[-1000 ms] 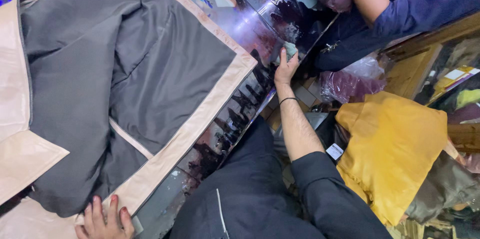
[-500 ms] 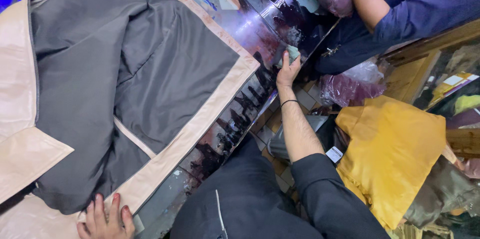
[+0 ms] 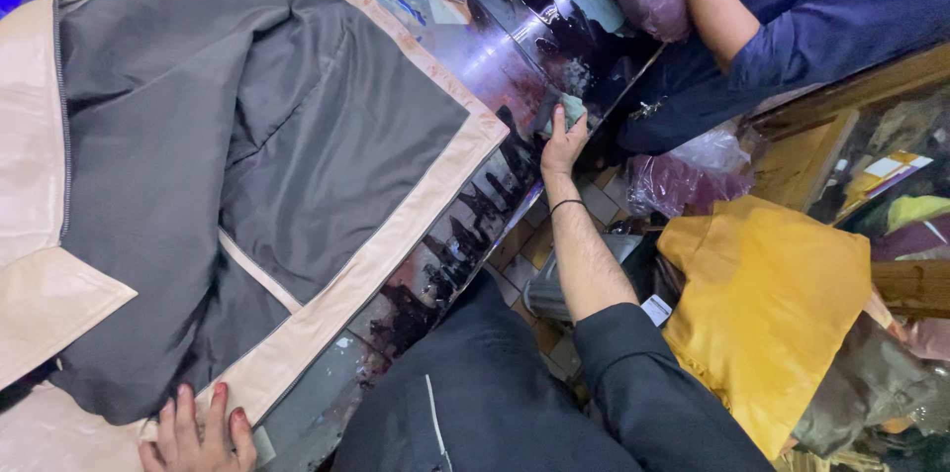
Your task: The person picks up a beige jacket, places it on a glass table, and wipes the surface with a cloth. The person then wipes the jacket's interior lining with the same cloth.
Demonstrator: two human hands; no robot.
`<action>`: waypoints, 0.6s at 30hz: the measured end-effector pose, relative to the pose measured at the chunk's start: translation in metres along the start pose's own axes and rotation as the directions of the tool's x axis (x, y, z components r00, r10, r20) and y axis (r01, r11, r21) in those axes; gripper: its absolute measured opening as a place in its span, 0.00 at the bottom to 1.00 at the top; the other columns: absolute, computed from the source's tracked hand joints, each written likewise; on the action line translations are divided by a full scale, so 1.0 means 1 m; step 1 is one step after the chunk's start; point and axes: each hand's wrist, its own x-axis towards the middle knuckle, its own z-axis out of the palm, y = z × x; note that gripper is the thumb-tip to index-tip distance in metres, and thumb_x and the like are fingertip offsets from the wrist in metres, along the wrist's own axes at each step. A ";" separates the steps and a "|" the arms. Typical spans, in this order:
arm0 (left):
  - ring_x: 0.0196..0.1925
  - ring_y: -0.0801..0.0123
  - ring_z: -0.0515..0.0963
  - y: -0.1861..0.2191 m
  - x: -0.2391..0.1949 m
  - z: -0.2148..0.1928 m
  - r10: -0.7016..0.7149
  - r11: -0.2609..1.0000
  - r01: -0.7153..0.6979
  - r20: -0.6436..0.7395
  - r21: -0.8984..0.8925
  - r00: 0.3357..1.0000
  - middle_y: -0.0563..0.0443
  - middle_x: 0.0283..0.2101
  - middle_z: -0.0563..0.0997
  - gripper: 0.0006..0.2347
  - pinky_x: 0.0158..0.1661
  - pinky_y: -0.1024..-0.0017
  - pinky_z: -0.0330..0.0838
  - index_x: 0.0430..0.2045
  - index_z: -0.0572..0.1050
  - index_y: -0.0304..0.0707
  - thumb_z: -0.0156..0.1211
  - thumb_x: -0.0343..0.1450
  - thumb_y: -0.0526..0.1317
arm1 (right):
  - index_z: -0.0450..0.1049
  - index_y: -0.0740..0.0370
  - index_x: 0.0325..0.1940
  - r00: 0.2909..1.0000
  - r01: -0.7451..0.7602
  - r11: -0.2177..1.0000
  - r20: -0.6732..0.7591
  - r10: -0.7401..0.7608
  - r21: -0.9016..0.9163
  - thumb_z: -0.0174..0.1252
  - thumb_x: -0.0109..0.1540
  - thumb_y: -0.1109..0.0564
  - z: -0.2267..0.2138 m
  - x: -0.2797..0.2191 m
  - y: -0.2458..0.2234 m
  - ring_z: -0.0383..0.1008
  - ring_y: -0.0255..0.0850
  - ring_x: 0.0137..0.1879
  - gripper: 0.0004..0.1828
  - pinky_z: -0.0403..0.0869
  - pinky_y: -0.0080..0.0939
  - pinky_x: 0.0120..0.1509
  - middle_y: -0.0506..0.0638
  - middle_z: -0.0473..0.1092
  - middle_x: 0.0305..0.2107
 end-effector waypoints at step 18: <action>0.62 0.42 0.77 -0.004 0.001 0.016 0.023 0.990 -0.045 -0.161 -0.133 0.987 0.32 0.60 0.83 0.21 0.67 0.41 0.56 0.54 0.85 0.46 0.52 0.74 0.53 | 0.74 0.66 0.51 0.993 0.118 0.993 0.018 -0.118 0.002 0.59 0.69 0.53 -0.001 0.000 0.017 0.74 0.36 0.44 0.14 0.74 0.38 0.51 0.50 0.77 0.40</action>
